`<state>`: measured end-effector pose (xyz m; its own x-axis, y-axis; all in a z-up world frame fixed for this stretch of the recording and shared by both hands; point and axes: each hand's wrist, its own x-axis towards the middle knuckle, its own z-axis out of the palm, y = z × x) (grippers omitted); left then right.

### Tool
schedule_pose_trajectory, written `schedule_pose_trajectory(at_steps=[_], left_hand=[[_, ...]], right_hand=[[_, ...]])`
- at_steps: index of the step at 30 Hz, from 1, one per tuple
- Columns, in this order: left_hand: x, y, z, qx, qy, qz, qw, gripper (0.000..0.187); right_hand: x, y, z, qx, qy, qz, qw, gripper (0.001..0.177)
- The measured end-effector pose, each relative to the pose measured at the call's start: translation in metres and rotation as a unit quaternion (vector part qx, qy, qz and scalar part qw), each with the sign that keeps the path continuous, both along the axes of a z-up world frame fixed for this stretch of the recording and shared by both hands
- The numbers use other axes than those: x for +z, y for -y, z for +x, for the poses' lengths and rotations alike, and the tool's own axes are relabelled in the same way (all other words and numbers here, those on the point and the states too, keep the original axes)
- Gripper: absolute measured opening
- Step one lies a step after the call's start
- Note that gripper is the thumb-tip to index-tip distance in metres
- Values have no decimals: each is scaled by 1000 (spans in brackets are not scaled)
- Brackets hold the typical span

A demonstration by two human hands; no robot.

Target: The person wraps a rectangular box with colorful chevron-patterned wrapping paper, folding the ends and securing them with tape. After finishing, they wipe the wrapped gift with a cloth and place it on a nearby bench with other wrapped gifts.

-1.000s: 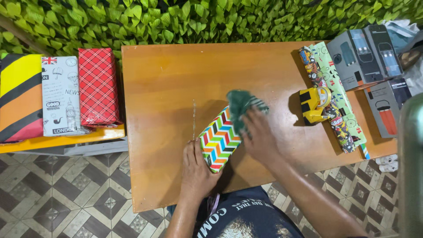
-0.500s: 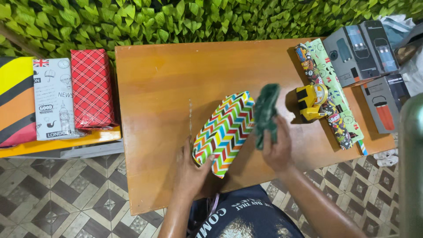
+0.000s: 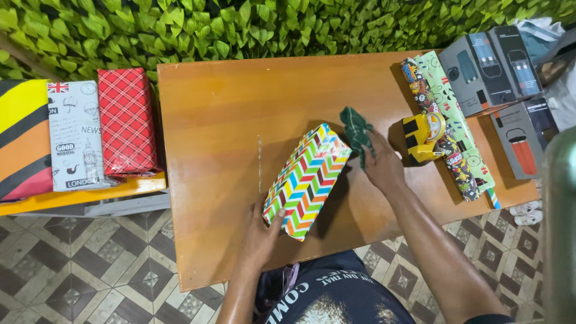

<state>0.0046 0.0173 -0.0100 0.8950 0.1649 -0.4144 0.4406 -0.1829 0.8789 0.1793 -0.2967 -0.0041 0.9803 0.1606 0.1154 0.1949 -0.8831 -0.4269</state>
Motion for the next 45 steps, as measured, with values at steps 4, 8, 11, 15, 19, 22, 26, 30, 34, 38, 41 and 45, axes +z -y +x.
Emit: schedule_pose_trajectory(at_steps=[4, 8, 11, 15, 19, 22, 26, 30, 34, 38, 41, 45], left_hand=[[-7, -5, -11, 24, 18, -34, 999, 78], [-17, -9, -28, 45, 45, 0, 998, 76], [-21, -10, -42, 75, 41, -26, 996, 75], [-22, 2, -58, 135, 24, 8, 991, 76], [-9, 25, -71, 202, 57, 57, 976, 83], [7, 34, -79, 234, 69, 90, 966, 89], [25, 34, -84, 232, 85, 140, 959, 96], [39, 25, -87, 221, 76, 172, 957, 100], [47, 16, -88, 188, 62, 229, 953, 103], [49, 3, -90, 155, 67, 242, 955, 106], [44, -19, -92, 92, 97, 280, 951, 107], [42, -64, -91, 16, 160, 197, 967, 117]], right_hand=[[-7, 25, -29, -49, 71, -63, 994, 46], [-30, 16, -66, 14, -23, -210, 977, 75], [-30, 10, -92, 24, 71, -112, 991, 67], [-30, -12, -122, 116, 47, -122, 985, 63], [-29, -32, -129, 186, -38, -142, 972, 62], [-25, -36, -125, 199, -37, -125, 971, 62], [-24, -40, -128, 185, -47, -134, 972, 65], [-22, -66, -144, 163, -42, -144, 975, 67], [-9, -106, -154, 144, -77, -186, 969, 72], [13, -125, -151, 147, -196, -98, 965, 59], [14, -144, -155, 99, -324, 229, 912, 75], [-4, -196, -163, -1, -397, 373, 839, 87]])
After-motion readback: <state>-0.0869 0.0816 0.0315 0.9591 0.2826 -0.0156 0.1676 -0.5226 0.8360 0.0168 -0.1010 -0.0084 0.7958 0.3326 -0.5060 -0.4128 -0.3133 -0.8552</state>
